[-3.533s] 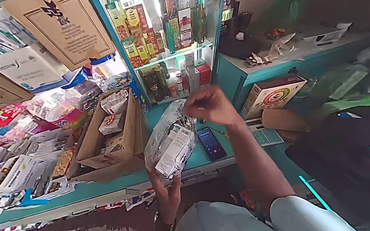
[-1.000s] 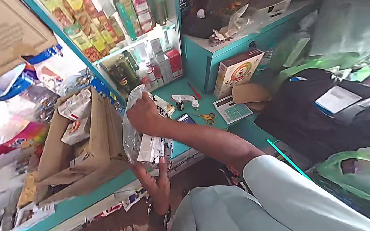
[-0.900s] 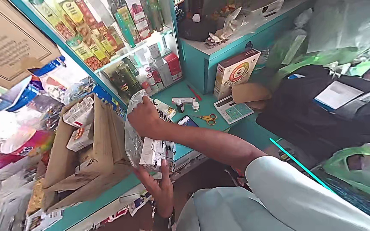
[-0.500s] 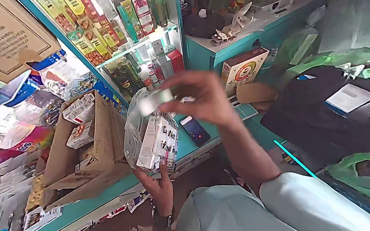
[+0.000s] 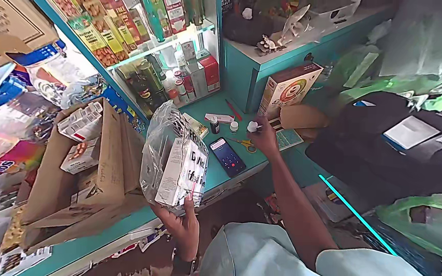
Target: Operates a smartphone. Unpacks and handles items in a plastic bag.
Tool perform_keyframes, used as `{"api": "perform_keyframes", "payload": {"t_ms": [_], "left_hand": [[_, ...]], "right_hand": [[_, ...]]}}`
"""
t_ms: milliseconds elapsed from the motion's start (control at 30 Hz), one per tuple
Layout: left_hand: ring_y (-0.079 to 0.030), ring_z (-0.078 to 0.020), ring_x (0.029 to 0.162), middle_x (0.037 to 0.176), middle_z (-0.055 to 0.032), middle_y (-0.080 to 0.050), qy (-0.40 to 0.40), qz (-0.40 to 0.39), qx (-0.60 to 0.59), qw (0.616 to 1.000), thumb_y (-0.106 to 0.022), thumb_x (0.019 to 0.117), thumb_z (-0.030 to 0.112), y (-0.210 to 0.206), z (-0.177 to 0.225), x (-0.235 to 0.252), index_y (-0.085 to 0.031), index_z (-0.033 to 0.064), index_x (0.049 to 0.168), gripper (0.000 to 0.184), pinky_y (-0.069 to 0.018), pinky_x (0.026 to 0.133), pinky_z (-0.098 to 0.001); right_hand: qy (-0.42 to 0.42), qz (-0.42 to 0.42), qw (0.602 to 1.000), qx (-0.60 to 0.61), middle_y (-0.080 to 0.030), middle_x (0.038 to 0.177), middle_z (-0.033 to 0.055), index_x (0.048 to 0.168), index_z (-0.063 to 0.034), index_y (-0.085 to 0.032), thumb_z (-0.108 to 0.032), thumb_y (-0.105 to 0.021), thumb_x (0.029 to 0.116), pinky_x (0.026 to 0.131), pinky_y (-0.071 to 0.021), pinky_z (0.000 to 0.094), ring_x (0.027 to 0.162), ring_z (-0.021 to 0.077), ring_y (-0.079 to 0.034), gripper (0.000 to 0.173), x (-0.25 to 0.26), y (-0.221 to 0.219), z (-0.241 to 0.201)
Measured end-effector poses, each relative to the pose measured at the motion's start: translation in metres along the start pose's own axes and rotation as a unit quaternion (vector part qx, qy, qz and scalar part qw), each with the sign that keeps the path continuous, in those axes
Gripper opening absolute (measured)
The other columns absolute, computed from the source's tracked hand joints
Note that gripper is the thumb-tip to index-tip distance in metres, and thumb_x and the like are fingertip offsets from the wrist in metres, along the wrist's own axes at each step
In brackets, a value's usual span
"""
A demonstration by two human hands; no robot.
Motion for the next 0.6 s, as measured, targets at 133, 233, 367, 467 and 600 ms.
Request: {"api": "perform_keyframes", "payload": {"t_ms": [133, 233, 367, 467, 600], "left_hand": [[-0.047, -0.0147, 0.135, 0.146, -0.0271, -0.039, -0.001, -0.003, 0.002, 1.0, -0.071, 0.0919, 0.023, 0.001, -0.001, -0.001, -0.019, -0.0156, 0.149, 0.086, -0.0417, 0.112, -0.027], [-0.048, -0.0125, 0.134, 0.144, -0.023, -0.042, -0.001, -0.001, -0.012, 1.0, -0.071, 0.0914, 0.019, 0.001, 0.0, -0.002, -0.02, -0.0152, 0.148, 0.084, -0.0433, 0.112, -0.0266], [-0.049, -0.0124, 0.134, 0.144, -0.022, -0.043, -0.004, 0.0, -0.001, 1.0, -0.072, 0.0918, 0.023, 0.001, 0.0, -0.001, -0.021, -0.0136, 0.149, 0.085, -0.0441, 0.111, -0.0261], [-0.048, -0.0121, 0.134, 0.145, -0.0207, -0.042, -0.011, 0.001, -0.001, 1.0, -0.073, 0.0923, 0.024, 0.002, -0.002, -0.004, -0.019, -0.0126, 0.15, 0.087, -0.0435, 0.112, -0.027], [-0.05, -0.0116, 0.133, 0.146, -0.0201, -0.042, -0.011, -0.001, -0.004, 1.0, -0.073, 0.092, 0.023, 0.001, -0.003, -0.004, -0.018, -0.0119, 0.151, 0.088, -0.0447, 0.111, -0.0275]], "right_hand": [[-0.011, -0.037, 0.992, -0.117, -0.07, 0.109, 0.0237, 0.133, -0.0055, -0.057, -0.007, -0.082, 0.0815, 0.082, -0.0544, 0.0664, 0.098, 0.0445, -0.069, 0.057, 0.012, -0.019, 0.008], [-0.01, -0.046, 0.988, -0.149, -0.07, 0.109, 0.0231, 0.138, -0.0098, -0.055, -0.008, -0.08, 0.0836, 0.078, -0.0553, 0.0649, 0.094, 0.0438, -0.069, 0.06, 0.02, -0.03, 0.01], [0.028, -0.009, 0.991, -0.133, -0.06, 0.129, 0.0262, 0.137, -0.0079, -0.059, -0.015, -0.079, 0.0878, 0.093, -0.0528, 0.062, 0.115, 0.0451, -0.061, 0.054, 0.011, -0.021, -0.014], [0.08, -0.006, 0.993, -0.087, -0.07, 0.109, 0.0187, 0.117, -0.0013, -0.07, -0.018, -0.066, 0.0981, 0.086, -0.0572, 0.0521, 0.098, 0.0325, -0.069, 0.025, -0.029, -0.015, -0.037], [0.104, -0.055, 0.991, -0.061, -0.074, 0.109, 0.0133, 0.118, -0.003, -0.072, -0.027, -0.057, 0.1033, 0.09, -0.058, 0.0443, 0.1, 0.0256, -0.072, 0.032, -0.078, -0.036, -0.033]]}}
Point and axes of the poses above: each hand's wrist, its own x-axis towards the middle knuckle, its own y-axis out of the back of the hand, z = x × y, the point moved 7 cm from there along x, towards the middle knuckle
